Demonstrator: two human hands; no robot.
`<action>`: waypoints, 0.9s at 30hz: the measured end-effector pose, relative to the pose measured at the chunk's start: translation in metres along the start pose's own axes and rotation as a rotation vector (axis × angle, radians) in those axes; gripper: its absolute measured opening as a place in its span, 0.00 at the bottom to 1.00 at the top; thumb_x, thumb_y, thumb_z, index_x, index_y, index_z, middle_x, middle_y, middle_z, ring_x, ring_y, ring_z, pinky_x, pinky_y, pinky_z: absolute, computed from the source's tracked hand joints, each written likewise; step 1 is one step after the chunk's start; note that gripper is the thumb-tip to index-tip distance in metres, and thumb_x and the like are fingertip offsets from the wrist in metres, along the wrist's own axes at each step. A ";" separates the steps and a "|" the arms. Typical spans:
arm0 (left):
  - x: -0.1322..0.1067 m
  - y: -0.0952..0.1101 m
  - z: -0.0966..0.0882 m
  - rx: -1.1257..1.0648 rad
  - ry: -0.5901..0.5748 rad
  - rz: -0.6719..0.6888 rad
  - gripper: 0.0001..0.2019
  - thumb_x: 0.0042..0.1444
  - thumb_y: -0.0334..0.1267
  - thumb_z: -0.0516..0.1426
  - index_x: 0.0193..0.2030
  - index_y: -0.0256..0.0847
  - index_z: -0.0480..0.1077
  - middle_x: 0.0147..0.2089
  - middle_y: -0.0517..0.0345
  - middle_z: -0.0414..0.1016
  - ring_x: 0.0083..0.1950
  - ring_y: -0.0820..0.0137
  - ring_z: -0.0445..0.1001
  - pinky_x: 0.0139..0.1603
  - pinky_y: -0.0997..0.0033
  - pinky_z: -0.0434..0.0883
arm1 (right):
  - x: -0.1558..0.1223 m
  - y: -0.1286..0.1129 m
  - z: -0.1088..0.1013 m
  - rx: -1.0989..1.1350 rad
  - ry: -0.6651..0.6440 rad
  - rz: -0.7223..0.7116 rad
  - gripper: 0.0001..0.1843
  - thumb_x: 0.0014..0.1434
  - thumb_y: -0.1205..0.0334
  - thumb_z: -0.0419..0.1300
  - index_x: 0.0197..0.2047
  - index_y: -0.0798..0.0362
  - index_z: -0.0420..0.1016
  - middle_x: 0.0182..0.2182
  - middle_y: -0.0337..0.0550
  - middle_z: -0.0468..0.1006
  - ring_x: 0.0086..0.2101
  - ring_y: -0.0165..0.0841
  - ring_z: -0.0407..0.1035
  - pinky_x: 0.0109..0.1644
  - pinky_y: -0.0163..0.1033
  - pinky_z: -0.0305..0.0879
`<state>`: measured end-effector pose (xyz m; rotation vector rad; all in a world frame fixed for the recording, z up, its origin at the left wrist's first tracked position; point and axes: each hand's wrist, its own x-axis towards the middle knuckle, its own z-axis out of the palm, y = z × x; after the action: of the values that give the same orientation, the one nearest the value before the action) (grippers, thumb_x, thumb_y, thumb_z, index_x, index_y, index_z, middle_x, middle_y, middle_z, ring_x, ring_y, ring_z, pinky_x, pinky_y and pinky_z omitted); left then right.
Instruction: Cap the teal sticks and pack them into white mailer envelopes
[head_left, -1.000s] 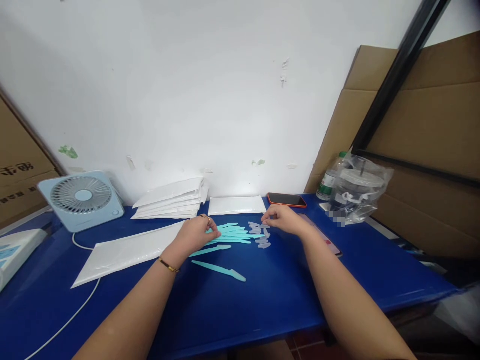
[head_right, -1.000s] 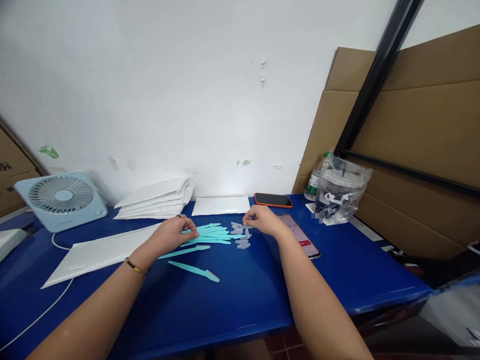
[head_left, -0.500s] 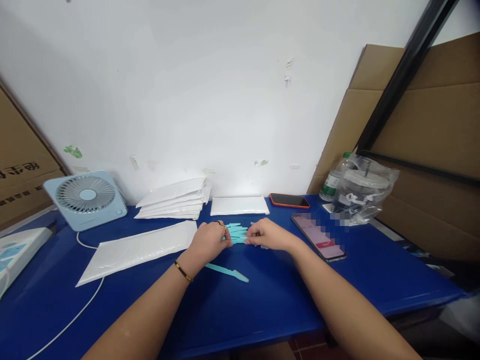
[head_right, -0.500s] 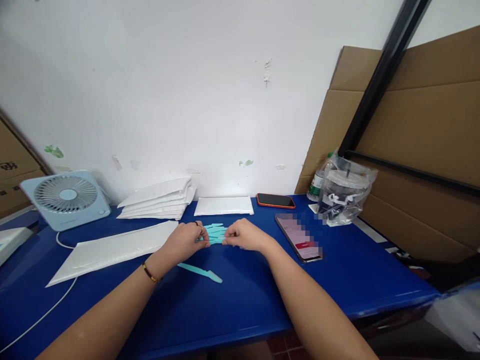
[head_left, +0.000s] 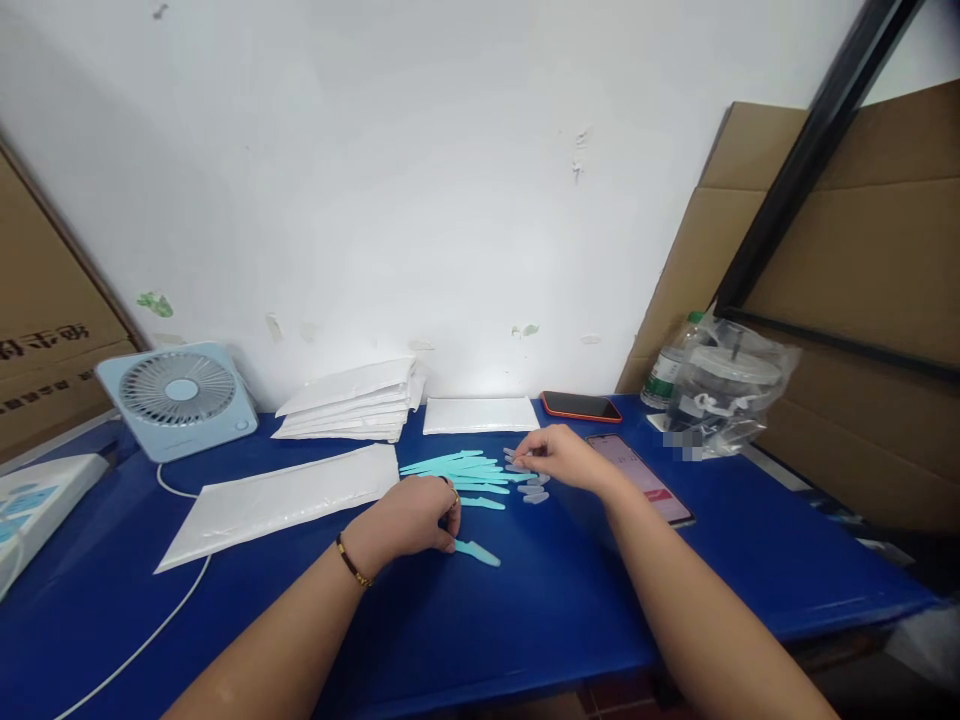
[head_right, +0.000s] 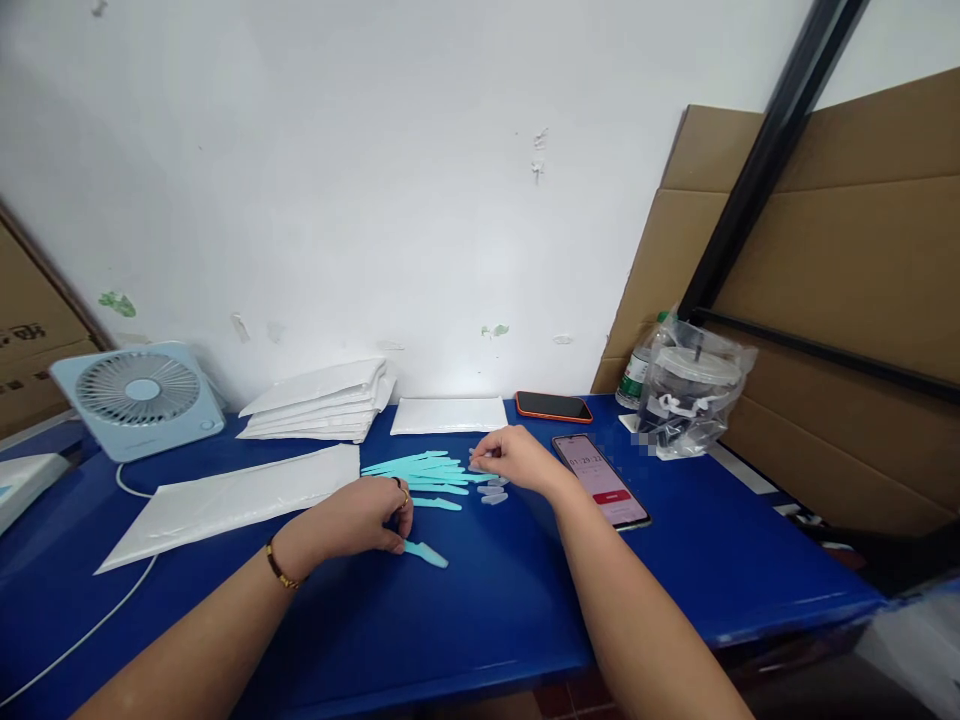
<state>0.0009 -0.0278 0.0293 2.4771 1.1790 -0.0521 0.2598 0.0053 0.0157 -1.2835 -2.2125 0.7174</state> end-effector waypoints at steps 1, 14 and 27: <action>0.001 0.000 0.001 -0.027 0.001 -0.012 0.03 0.44 0.39 0.61 0.27 0.44 0.74 0.33 0.60 0.74 0.33 0.69 0.70 0.29 0.72 0.59 | -0.002 -0.005 0.002 0.034 -0.036 -0.013 0.13 0.53 0.55 0.59 0.33 0.55 0.79 0.28 0.43 0.78 0.27 0.29 0.68 0.30 0.32 0.61; 0.004 -0.009 -0.008 -1.049 -0.178 0.008 0.14 0.51 0.47 0.57 0.35 0.40 0.61 0.29 0.62 0.71 0.28 0.75 0.71 0.28 0.75 0.60 | -0.010 -0.035 0.008 0.181 0.111 -0.289 0.13 0.54 0.56 0.61 0.40 0.52 0.79 0.31 0.45 0.79 0.31 0.32 0.72 0.35 0.35 0.67; 0.007 -0.017 -0.011 -0.864 0.180 0.011 0.18 0.56 0.52 0.50 0.34 0.38 0.68 0.31 0.61 0.66 0.29 0.77 0.59 0.30 0.76 0.59 | -0.014 -0.018 -0.016 0.307 0.364 -0.139 0.14 0.53 0.52 0.61 0.35 0.55 0.77 0.26 0.46 0.78 0.27 0.34 0.73 0.31 0.37 0.69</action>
<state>-0.0084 -0.0091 0.0327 1.7357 0.9645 0.5711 0.2649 -0.0117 0.0373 -1.0046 -1.7980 0.6774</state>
